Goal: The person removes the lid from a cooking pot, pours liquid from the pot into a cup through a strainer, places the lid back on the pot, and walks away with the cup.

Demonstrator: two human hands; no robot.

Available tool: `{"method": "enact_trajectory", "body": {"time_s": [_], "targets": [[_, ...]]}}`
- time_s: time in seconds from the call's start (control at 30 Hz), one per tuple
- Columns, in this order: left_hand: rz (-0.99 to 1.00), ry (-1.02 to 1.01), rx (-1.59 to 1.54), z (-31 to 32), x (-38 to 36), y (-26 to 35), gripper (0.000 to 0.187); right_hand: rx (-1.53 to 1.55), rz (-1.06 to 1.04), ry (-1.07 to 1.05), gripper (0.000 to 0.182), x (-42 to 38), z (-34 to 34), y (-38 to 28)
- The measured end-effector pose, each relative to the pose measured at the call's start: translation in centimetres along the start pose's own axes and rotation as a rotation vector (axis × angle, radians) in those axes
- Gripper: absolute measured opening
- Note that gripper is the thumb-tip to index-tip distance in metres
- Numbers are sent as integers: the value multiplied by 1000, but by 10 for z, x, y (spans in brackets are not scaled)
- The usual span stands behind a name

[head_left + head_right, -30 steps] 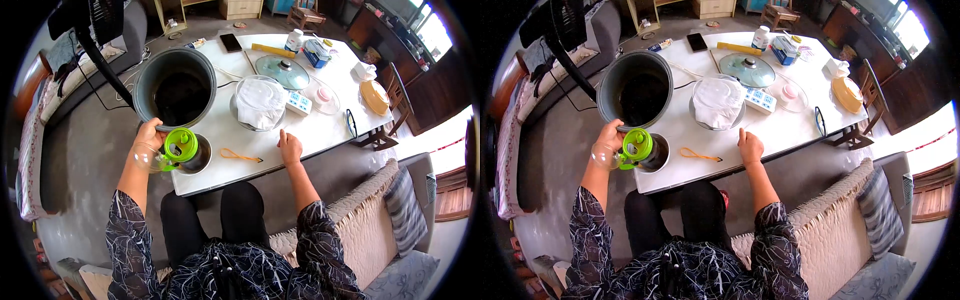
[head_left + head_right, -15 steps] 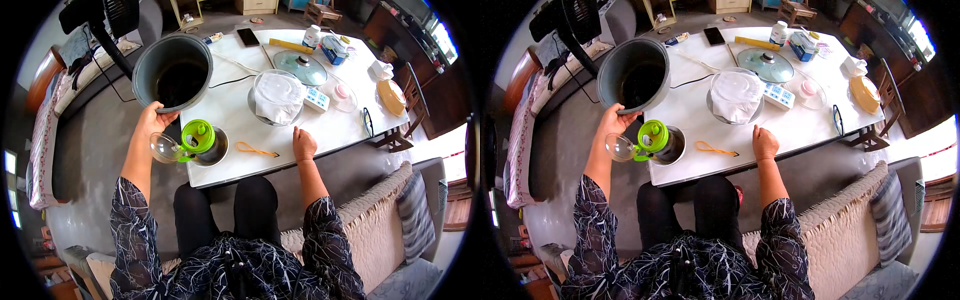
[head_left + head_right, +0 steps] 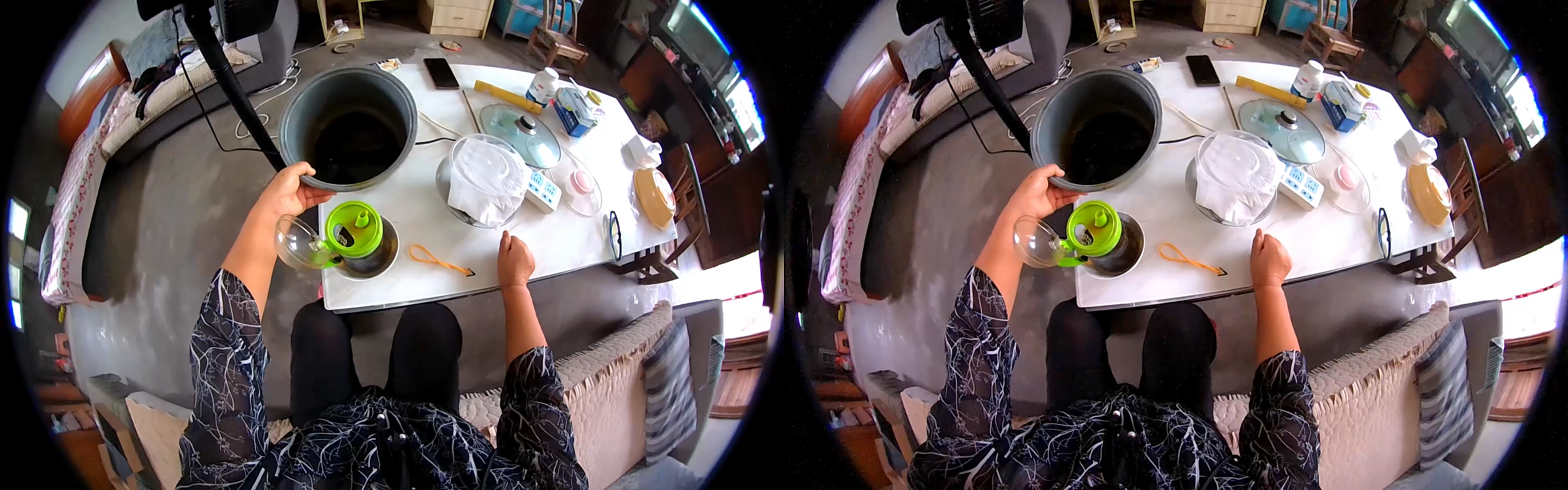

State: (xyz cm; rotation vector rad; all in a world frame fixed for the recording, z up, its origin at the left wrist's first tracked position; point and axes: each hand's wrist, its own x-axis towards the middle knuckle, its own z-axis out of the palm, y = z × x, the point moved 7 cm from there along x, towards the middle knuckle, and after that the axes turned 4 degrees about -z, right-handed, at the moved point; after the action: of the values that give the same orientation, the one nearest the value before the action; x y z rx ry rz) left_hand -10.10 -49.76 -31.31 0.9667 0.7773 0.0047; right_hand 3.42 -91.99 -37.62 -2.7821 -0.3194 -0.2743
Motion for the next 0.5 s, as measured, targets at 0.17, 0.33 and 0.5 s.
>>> {"method": "enact_trajectory", "body": {"time_s": [0.17,0.33,0.5], "targets": [[-71,-19,22,-1,1,2,20,14,-8,-3,42,-3,-5,-2],[-194,-92,197,-1,13,6,28,23,-26,4,41,-4,-4,0],[-211,-127,264,-1,29,13,34,7,-33,37,39,-2,0,-1]]}}
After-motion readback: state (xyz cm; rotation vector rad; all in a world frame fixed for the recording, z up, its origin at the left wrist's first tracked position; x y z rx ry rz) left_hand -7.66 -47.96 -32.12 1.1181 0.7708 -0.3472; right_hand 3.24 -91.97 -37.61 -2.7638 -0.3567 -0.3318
